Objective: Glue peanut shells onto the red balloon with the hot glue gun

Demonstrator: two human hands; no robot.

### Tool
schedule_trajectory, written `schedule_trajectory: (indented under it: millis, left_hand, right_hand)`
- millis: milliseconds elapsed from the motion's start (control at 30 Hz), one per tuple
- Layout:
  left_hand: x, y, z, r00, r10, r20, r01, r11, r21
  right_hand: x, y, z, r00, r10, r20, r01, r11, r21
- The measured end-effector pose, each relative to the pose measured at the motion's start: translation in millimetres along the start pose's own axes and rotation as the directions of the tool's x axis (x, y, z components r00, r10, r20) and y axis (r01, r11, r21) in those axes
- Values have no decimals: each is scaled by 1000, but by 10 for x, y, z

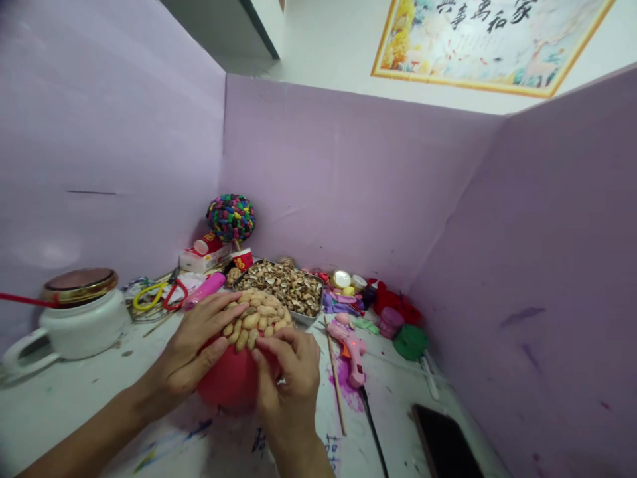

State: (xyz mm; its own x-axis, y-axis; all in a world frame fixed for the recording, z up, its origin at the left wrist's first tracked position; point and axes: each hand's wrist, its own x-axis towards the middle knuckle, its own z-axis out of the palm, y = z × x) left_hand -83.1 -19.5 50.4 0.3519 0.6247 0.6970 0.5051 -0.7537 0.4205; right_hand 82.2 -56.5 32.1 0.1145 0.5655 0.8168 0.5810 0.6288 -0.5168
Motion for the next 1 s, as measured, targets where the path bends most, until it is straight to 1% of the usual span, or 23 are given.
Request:
schedule_trajectory:
  millis: [67, 200, 267, 367, 433, 500, 533, 633, 700, 867, 1000]
  left_hand:
    - [-2, -15, 4, 1000, 8, -1, -8, 1000, 10]
    - [-10, -32, 6, 999, 24, 30, -25, 999, 34]
    - [-12, -30, 9, 1000, 15, 15, -16, 1000, 20]
    - [-11, -27, 6, 999, -1, -34, 0, 1000, -20]
    - [-9, -29, -11, 998, -22, -53, 19, 999, -42]
    - [-9, -27, -40, 996, -57, -68, 53, 997, -59]
    - [-10, -23, -57, 995, -72, -68, 68, 996, -61]
    - [-12, 3, -104, 997, -78, -19, 78, 996, -33]
    - [-13, 25, -123, 997, -71, 14, 72, 997, -9]
    - [-25, 52, -141, 995, -95, 41, 95, 995, 2]
    - [-46, 50, -142, 996, -83, 29, 82, 996, 37]
  right_hand:
    - [0, 3, 18, 1000, 10, -24, -10, 1000, 1]
    - [15, -8, 35, 999, -7, -53, 7, 1000, 4]
    - [21, -30, 18, 999, -10, -37, 10, 1000, 5]
    - [25, -62, -29, 1000, 6, 5, -6, 999, 39]
    - [26, -58, -50, 999, 44, -25, -43, 998, 53]
    - [23, -23, -46, 992, 124, -38, -122, 992, 32]
    - [19, 4, -34, 986, 168, -17, -168, 986, 21]
    - [0, 85, 26, 957, 265, 118, -272, 961, 51]
    - [-14, 112, 64, 948, 279, 154, -295, 951, 95]
    - [-25, 73, 96, 950, 286, 125, -303, 942, 147]
    - [-33, 46, 96, 947, 298, 122, -315, 936, 158]
